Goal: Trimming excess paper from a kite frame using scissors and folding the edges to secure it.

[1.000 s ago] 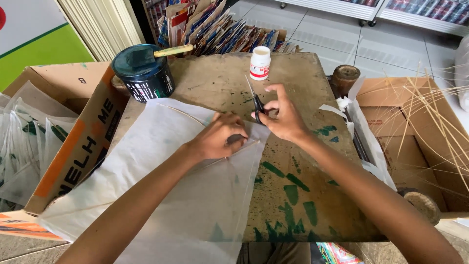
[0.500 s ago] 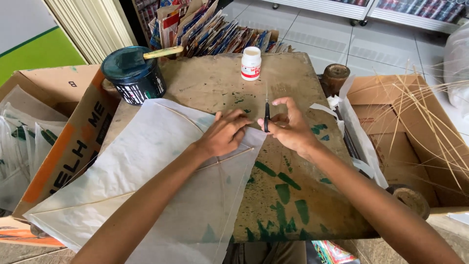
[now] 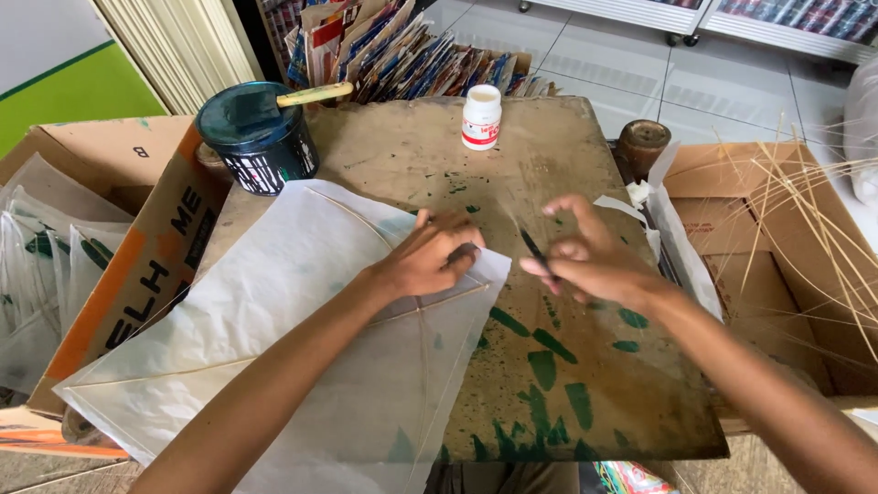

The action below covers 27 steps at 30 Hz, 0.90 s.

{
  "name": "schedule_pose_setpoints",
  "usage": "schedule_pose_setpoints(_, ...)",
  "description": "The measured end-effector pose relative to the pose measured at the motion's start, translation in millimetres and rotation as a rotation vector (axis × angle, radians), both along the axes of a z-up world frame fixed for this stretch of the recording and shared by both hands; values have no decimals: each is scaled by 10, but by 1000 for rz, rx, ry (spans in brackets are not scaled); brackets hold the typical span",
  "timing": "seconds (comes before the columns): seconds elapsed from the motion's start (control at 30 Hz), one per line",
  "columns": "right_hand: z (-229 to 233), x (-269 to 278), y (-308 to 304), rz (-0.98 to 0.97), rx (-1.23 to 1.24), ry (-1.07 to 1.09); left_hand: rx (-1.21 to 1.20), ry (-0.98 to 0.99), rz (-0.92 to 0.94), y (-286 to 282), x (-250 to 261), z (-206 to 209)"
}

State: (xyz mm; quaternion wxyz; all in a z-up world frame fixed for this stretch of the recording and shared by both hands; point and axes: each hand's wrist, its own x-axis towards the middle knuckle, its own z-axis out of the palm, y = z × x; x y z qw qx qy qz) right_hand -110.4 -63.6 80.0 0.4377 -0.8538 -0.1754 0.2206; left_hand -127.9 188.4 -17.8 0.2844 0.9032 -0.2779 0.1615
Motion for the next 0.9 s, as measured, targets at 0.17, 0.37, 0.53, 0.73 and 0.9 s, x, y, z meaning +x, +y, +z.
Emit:
schedule_pose_setpoints(0.17,-223,114,-539,73,-89,155,-55,61,-79,-99,-22,87)
schedule_pose_setpoints(0.37,-425,198,-657,180,-121,232,-80,72,-95,-187,69,-25)
schedule_pose_setpoints(0.53,-420,279,-521,258,-138,254,-89,32,-61,-208,50,-32)
schedule_pose_setpoints(0.73,-460,358,-403,297,-138,234,-106,-5,-29,-222,39,-76)
schedule_pose_setpoints(0.9,-555,474,-395,332,-167,213,-107,9,-26,-220,8,-49)
